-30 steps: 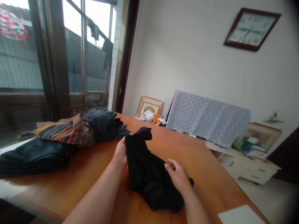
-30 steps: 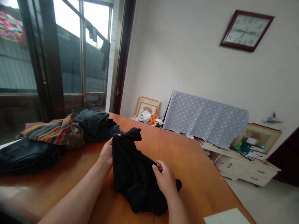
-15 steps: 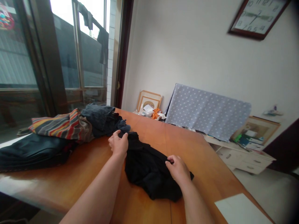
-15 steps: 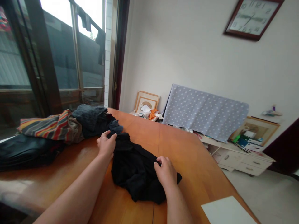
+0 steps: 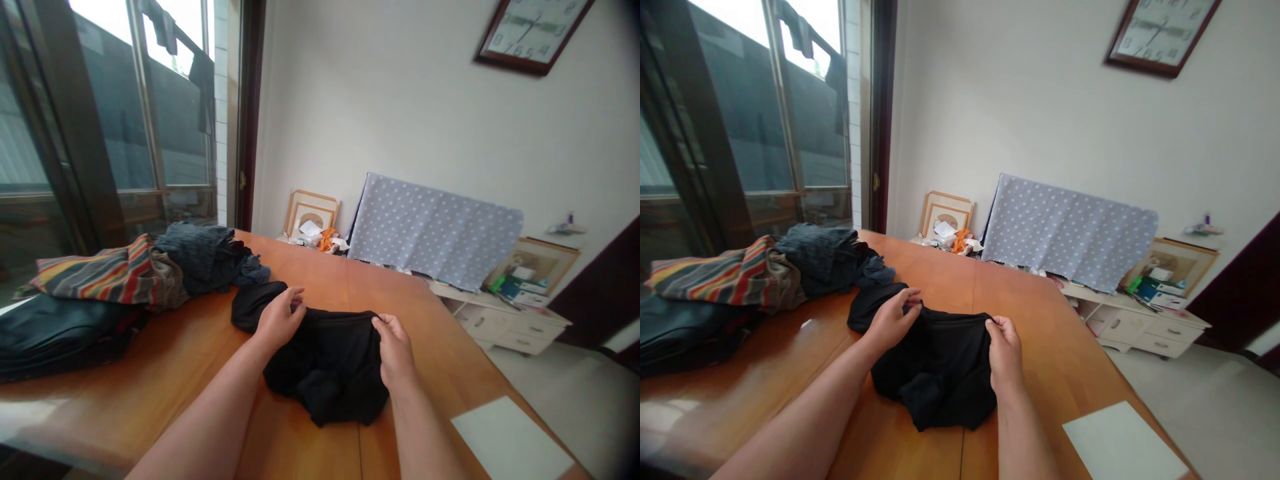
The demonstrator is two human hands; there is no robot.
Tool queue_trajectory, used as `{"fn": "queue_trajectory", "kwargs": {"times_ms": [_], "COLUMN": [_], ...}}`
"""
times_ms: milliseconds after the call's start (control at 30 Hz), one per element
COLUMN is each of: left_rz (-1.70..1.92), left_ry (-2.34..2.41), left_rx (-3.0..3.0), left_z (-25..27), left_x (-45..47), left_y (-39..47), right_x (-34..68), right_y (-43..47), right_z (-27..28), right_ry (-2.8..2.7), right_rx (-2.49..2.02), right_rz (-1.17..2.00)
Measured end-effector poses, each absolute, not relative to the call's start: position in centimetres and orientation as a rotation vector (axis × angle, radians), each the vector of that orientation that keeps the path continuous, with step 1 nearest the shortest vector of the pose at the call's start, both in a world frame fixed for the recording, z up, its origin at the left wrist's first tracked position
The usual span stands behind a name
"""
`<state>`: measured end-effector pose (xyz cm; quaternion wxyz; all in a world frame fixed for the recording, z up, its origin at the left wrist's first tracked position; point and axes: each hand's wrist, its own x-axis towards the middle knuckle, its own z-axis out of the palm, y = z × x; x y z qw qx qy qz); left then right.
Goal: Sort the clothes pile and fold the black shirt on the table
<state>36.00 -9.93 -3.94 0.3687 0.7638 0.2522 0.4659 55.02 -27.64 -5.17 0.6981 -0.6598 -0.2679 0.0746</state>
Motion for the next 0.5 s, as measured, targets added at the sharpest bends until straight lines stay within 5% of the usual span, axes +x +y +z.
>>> {"fn": "queue_trajectory", "kwargs": {"times_ms": [300, 500], "left_rz": [0.862, 0.651], "left_ry": [0.405, 0.412], "left_rx": [2.232, 2.461], "left_z": [-2.9, -4.4], "left_x": [36.0, 36.9], "left_y": [-13.6, -14.7], "right_x": [52.2, 51.1], "right_y": [-27.7, -26.8], "right_z": [-3.5, -4.6], "right_ry": [-0.721, -1.063], "right_rx": [-1.16, -1.272], "right_rz": [0.635, 0.534]}}
